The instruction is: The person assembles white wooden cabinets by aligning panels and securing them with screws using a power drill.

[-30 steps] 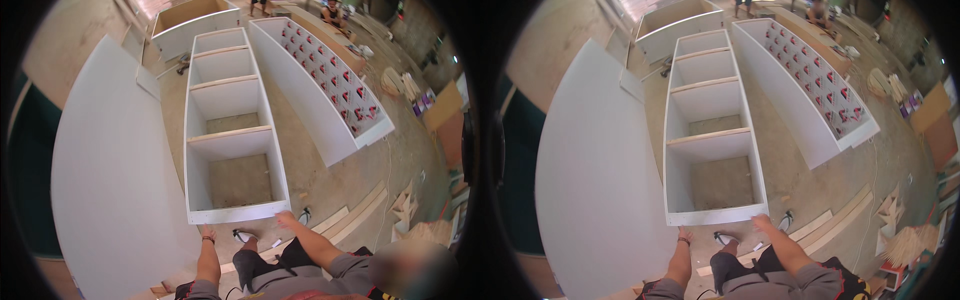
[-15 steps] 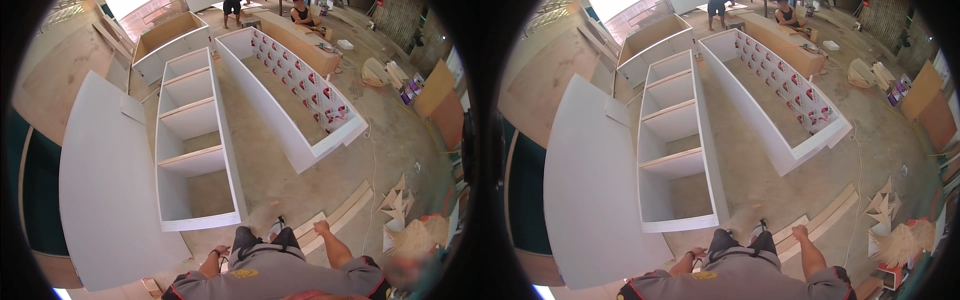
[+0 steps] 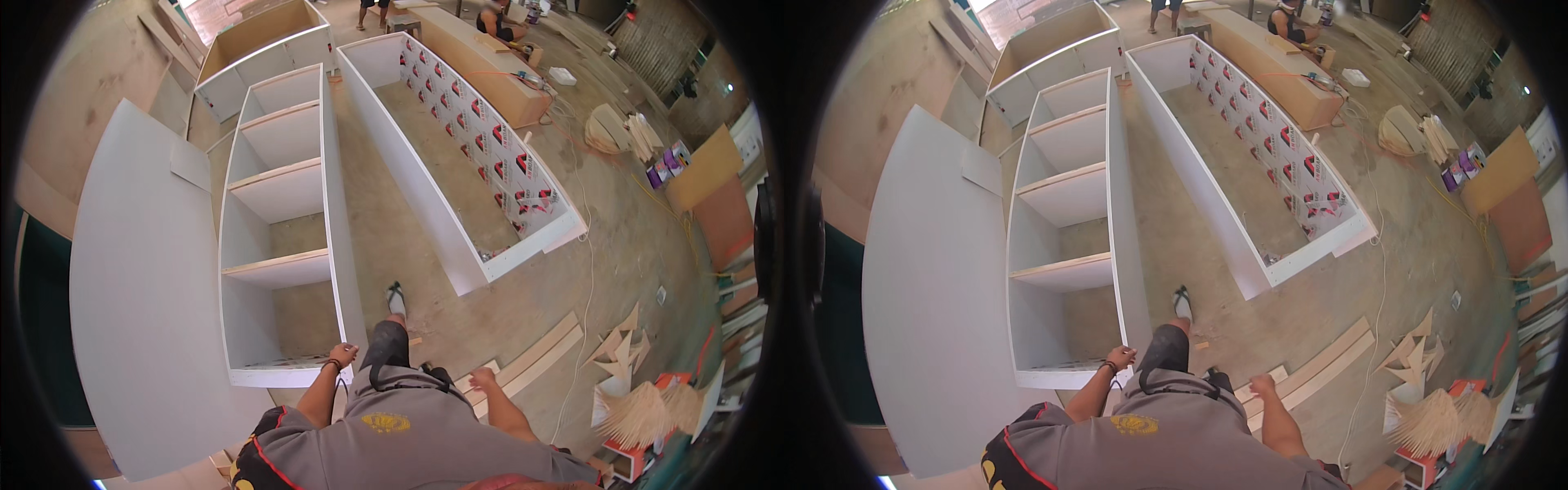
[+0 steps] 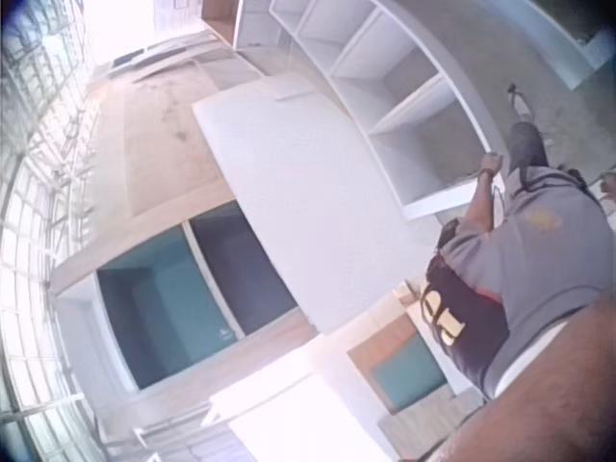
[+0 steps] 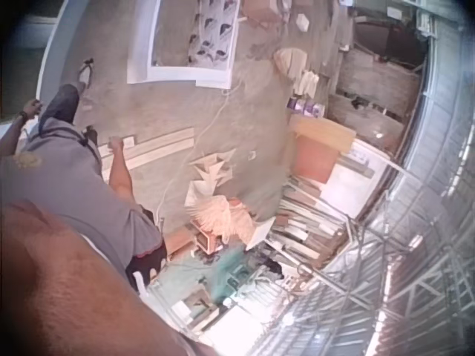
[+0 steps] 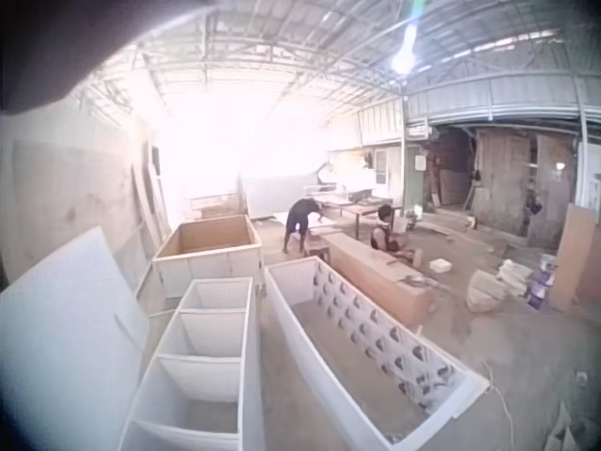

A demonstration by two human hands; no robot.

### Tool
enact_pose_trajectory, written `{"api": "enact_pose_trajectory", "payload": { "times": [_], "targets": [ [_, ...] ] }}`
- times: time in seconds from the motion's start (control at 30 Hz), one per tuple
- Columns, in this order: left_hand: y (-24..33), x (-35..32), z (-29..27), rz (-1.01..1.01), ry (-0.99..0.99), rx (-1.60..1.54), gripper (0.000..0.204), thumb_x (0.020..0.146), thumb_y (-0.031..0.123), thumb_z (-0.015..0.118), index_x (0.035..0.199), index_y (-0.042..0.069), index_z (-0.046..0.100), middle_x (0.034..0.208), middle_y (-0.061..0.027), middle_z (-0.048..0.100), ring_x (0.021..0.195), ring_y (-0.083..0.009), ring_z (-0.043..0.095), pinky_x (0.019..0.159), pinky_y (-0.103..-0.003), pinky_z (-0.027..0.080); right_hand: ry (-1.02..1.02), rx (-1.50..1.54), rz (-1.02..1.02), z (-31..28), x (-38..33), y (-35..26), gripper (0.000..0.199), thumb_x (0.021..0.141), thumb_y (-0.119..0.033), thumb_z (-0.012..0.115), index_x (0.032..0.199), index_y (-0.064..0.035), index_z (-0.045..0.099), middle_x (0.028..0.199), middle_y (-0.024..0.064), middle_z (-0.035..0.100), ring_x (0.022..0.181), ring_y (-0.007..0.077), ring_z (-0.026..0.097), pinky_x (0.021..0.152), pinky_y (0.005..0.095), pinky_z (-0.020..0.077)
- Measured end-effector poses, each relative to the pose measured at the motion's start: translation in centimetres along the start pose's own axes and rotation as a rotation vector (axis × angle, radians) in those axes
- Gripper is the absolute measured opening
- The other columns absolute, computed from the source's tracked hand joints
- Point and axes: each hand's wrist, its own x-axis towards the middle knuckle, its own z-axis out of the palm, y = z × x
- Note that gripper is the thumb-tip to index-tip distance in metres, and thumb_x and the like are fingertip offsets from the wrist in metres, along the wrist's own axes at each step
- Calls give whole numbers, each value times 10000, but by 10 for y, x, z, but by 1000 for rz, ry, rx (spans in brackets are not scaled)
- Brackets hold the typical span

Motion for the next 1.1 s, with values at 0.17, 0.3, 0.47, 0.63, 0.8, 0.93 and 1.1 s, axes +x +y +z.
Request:
{"api": "enact_pose_trajectory", "payload": {
  "times": [0.17, 0.3, 0.47, 0.63, 0.8, 0.93, 1.1],
  "targets": [
    [2, 79, -40, -176, -75, 206, 391, 829, 407, 667, 997, 58, 721, 861, -68, 735, 780, -192, 709, 724, -336, 562, -2, 17, -147, 42, 28, -143, 241, 852, -210, 641, 1011, -30, 655, 831, 105, 692, 675, 219, 678, 565, 392, 558],
    [64, 130, -94, -302, -214, 194, 385, 830, 401, 638, 981, 59, 731, 878, -105, 724, 786, -225, 708, 679, -362, 572, 19, -9, -78, 34, 36, -259, 251, 859, -220, 625, 1024, -34, 654, 826, 112, 690, 677, 223, 679, 550, 388, 559],
    [147, 255, -193, -111, 37, 260, 446, 839, 457, 594, 1015, 68, 725, 1027, -156, 708, 969, -317, 677, 830, -444, 532, 39, -48, -232, 17, 89, -432, 254, 876, -241, 613, 1053, -58, 623, 832, 100, 672, 684, 212, 663, 572, 399, 554],
    [275, 361, -283, -7, 165, 2, 450, 838, 452, 615, 950, 25, 702, 879, -132, 723, 913, -309, 682, 855, -394, 513, 28, 55, -281, 29, 107, -612, 241, 902, -259, 597, 1068, -84, 591, 851, 85, 662, 722, 197, 658, 618, 407, 554],
    [364, 454, -350, 56, 252, -121, 495, 837, 484, 610, 990, 20, 692, 945, -165, 712, 937, -330, 671, 854, -404, 510, 58, -31, -265, 35, 161, -754, 220, 895, -236, 600, 1024, -58, 622, 826, 86, 666, 690, 188, 658, 554, 380, 549],
    [368, 504, -398, -86, 254, 32, 510, 845, 495, 596, 1008, 21, 693, 1020, -175, 699, 991, -341, 653, 868, -411, 506, 53, -86, -179, 38, 225, -851, 219, 922, -244, 575, 981, -39, 625, 791, 101, 657, 646, 222, 642, 539, 413, 547],
    [455, 534, -438, -321, 176, -49, 448, 847, 440, 626, 998, 25, 705, 889, -165, 714, 847, -281, 695, 799, -383, 528, 54, -270, -44, 15, 318, -990, 211, 884, -229, 573, 837, -35, 641, 730, 130, 638, 613, 266, 618, 513, 464, 510]
  ]
}}
